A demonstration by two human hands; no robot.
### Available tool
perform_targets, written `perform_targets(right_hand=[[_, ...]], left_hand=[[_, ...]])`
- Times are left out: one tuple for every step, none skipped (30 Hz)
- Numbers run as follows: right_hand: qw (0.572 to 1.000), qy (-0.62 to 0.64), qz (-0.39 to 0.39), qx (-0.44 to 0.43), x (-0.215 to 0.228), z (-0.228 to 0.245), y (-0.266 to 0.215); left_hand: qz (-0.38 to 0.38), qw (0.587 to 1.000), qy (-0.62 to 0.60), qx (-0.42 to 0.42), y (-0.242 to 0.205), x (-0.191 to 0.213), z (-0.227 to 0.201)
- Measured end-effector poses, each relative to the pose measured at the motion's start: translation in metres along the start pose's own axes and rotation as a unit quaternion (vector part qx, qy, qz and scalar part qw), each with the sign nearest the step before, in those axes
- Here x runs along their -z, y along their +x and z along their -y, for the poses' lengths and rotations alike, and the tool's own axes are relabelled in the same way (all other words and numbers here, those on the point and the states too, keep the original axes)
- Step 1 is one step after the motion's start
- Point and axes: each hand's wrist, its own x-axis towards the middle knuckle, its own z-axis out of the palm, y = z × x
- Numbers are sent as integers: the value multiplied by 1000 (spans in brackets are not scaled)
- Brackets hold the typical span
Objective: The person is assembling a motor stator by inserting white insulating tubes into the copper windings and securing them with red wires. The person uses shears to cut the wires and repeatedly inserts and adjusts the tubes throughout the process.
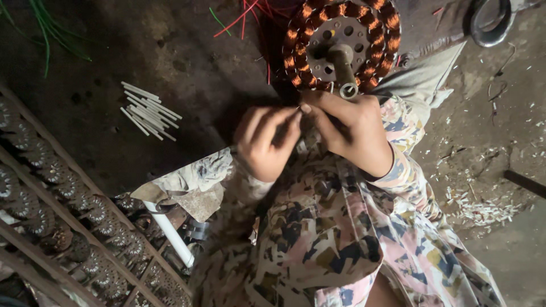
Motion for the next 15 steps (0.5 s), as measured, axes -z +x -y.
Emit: perform_targets(right_hand=[[1000,-6,0,-2,-1,0,0],[1000,-11,-1,-2,-1,0,0],[1000,-12,-4,6,-2,0,1],[1000,-13,-7,14,-2,0,0],[1000,-15,-10,21,-3,0,0],[1000,-17,-9,22,-3,0,0],[1000,-20,-7,22,-3,0,0],[999,-23,-7,22,-3,0,1],[1000,-9,-3,8,-2,0,1],[1000,4,1,-7,-2,1,0],[1000,17,5,-22,-2,1,0],[1000,10,4,-19,-1,1,1],[1000,3,3,-16,-1,1,1],[1000,-3,4,-14,-1,1,1],[1000,-6,-2,-1,-1,1,0]], left_hand=[[4,1000,-11,-5,-3,0,-2],[6,1000,-21,-11,-5,1,-3],[9,999,-30,-17,-6,3,-3],[9,999,-21,-28,-6,5,-2],[9,999,-11,-38,-6,7,0],[8,999,-2,-50,-5,9,2],[-4,999,-2,-45,-4,9,5],[-15,999,-2,-41,-1,9,8],[-27,999,-2,-38,1,8,10],[-25,999,-5,-27,3,6,11],[-24,1000,-7,-17,4,4,12],[-22,1000,-9,-7,5,1,11],[-23,1000,-4,-13,5,-1,10],[-23,1000,0,-16,3,-3,6],[-23,1000,5,-20,2,-4,4]])
